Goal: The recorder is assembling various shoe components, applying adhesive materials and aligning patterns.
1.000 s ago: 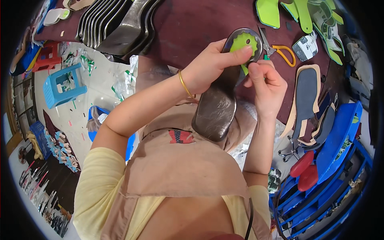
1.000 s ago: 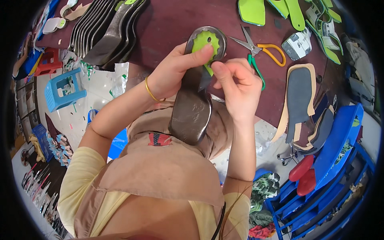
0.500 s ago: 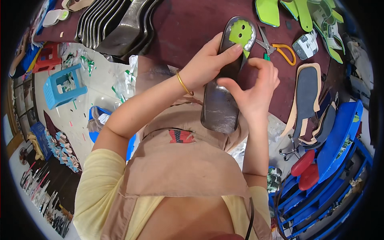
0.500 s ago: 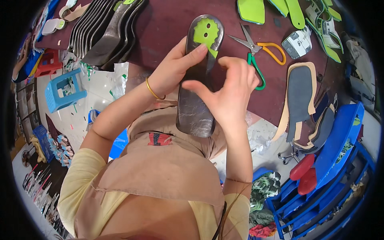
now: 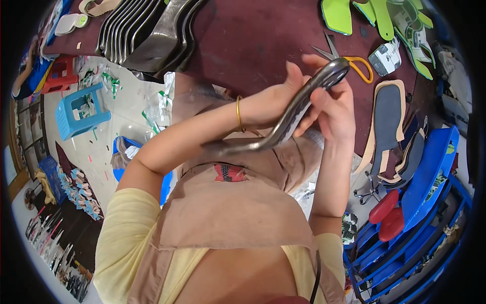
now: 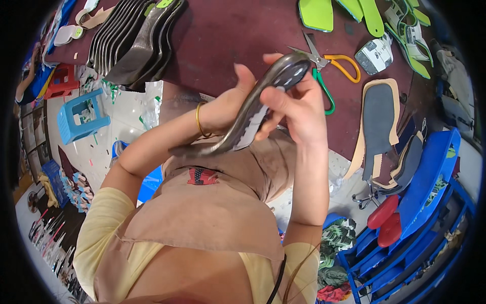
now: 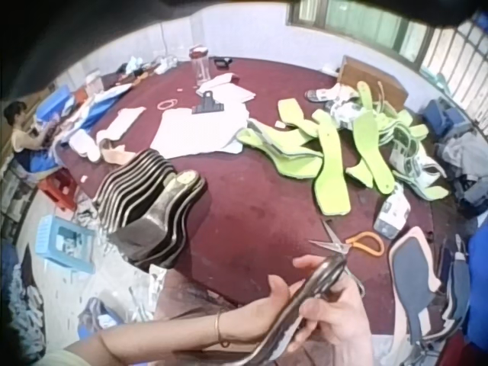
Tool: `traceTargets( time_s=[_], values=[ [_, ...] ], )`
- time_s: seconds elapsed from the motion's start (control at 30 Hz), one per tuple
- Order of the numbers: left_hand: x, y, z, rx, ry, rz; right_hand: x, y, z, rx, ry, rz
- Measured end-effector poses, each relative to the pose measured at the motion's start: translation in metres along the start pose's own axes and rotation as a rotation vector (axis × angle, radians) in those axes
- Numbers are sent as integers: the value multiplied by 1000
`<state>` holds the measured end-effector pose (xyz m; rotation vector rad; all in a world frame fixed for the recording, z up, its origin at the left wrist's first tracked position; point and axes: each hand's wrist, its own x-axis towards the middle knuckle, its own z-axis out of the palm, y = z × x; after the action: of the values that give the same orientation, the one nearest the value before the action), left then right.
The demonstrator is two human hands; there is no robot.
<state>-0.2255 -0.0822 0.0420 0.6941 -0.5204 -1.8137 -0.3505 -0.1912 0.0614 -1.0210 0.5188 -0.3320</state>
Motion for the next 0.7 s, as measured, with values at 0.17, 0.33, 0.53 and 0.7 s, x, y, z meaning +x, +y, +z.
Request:
traceTargets(
  time_s=[0.17,0.33,0.53,0.7],
  values=[
    [-12,12,1,208,-43,-60,-6,7,-12,-195,106,23],
    [-9,8,2,59,-7,-13,1,3,-3,-136,126,-40],
    [-7,19,5,250,177,49,-4,16,28,-145,164,-136],
    [-1,33,4,-188,275,10,-20,30,24,-41,-69,-118]
  ],
)
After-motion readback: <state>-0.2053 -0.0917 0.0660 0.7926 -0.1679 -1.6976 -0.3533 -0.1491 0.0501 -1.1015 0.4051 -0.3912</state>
